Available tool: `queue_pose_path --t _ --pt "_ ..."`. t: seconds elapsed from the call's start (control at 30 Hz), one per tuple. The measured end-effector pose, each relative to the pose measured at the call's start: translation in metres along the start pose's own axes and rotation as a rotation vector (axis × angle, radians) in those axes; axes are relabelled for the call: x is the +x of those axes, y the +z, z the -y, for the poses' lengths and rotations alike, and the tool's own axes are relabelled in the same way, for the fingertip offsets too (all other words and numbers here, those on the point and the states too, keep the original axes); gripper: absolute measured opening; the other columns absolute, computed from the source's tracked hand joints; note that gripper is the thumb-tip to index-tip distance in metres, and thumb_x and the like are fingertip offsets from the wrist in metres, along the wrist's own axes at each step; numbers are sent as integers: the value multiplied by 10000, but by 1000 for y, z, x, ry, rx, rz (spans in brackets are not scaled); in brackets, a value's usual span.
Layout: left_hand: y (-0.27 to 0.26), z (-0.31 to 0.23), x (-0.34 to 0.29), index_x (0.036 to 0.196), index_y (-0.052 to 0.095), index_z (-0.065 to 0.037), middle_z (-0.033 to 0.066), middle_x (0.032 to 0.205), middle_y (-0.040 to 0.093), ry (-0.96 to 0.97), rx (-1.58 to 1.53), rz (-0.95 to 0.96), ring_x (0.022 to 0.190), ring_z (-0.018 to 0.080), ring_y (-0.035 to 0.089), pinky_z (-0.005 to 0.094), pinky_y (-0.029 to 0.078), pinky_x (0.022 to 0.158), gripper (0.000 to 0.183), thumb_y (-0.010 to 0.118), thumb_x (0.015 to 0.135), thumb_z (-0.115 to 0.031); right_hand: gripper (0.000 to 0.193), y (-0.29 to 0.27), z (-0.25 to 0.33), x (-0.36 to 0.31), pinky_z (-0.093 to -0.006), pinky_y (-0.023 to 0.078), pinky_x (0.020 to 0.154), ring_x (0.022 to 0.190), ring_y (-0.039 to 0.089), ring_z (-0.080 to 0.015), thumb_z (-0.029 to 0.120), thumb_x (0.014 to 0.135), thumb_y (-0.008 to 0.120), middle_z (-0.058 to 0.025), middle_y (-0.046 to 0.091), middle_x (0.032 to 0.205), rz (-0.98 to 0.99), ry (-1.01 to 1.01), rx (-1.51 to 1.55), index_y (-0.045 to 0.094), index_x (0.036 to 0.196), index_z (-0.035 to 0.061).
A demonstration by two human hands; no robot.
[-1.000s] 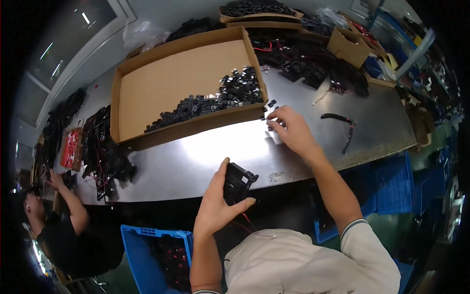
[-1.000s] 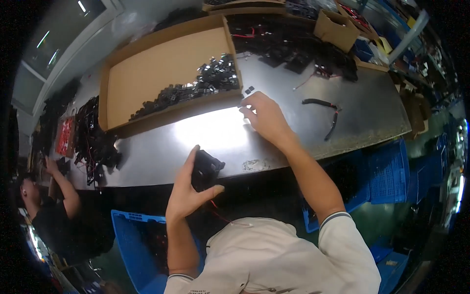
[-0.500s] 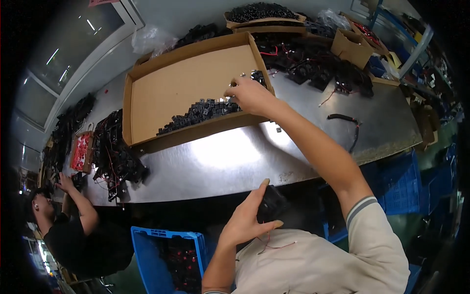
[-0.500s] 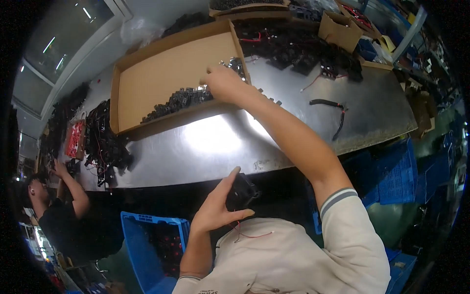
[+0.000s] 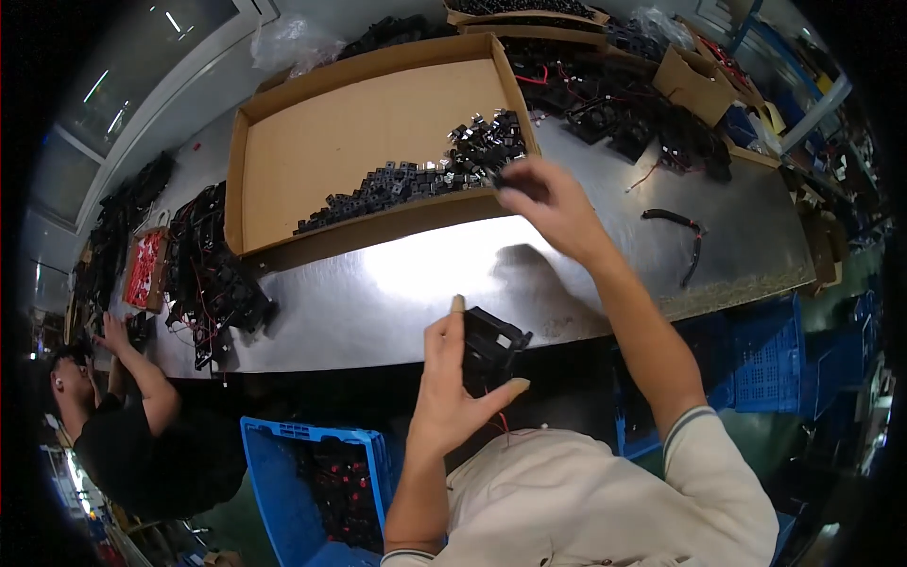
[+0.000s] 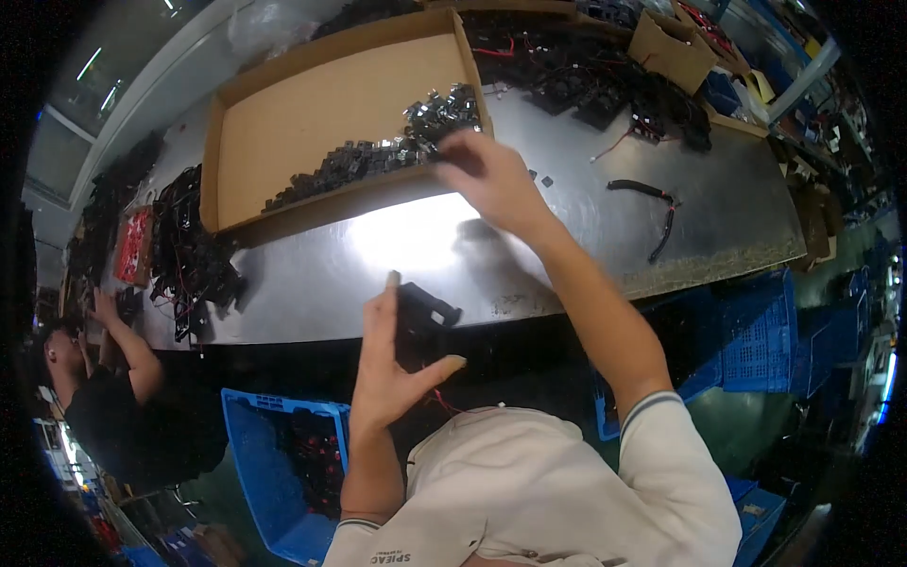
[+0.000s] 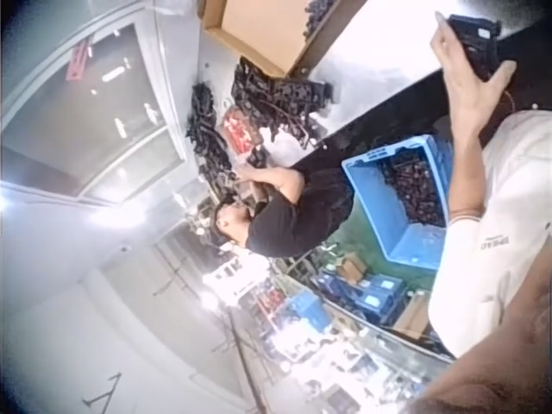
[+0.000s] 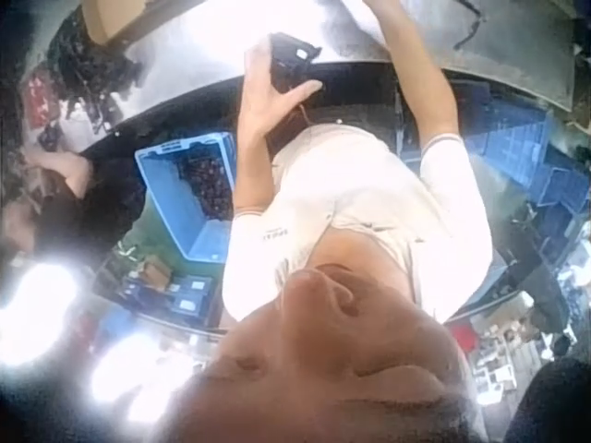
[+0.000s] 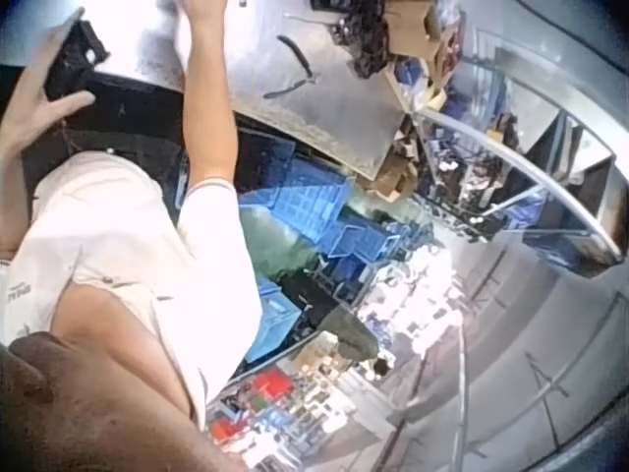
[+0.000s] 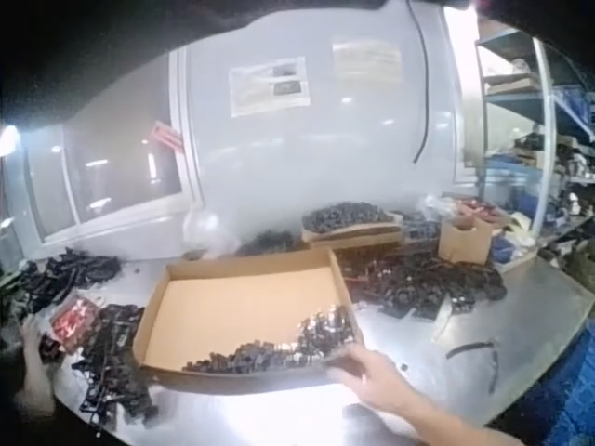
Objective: Assembling plastic housings with cooling fans and wire harnesses on a factory workbench.
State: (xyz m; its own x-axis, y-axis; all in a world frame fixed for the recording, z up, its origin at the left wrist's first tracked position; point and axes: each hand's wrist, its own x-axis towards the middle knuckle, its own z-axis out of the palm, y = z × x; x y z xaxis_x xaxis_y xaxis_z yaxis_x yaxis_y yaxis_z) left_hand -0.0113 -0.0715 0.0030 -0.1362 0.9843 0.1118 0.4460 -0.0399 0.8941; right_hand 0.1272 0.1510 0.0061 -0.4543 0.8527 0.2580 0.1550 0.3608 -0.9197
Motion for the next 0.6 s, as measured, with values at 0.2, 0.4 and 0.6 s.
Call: queue_pose_path --t 0.2,0.4,0.6 --pt "6 16 8 1487 354 2 139 1192 524 -171 -1017 23 926 224 608 350 516 843 1032 908 632 -162 179 -22 7 -93 -299 523 820 919 656 -162 35 892 661 -84 682 1012 154 227 0 652 1065 -9" --pt "51 35 -36 1449 333 38 171 1186 519 -654 -2013 663 809 252 594 380 531 698 1122 902 606 -435 184 -36 -22 -107 -325 507 780 911 644 -258 49 870 672 -124 647 1028 46 -123 -388 656 1048 6" --pt "73 36 -75 1424 361 28 158 1100 549 -824 -1810 770 891 252 609 366 533 789 1124 917 567 -440 177 -34 -26 -108 -331 512 776 914 631 -273 59 871 677 -119 645 1034 -3 77 -249 659 1040 8"
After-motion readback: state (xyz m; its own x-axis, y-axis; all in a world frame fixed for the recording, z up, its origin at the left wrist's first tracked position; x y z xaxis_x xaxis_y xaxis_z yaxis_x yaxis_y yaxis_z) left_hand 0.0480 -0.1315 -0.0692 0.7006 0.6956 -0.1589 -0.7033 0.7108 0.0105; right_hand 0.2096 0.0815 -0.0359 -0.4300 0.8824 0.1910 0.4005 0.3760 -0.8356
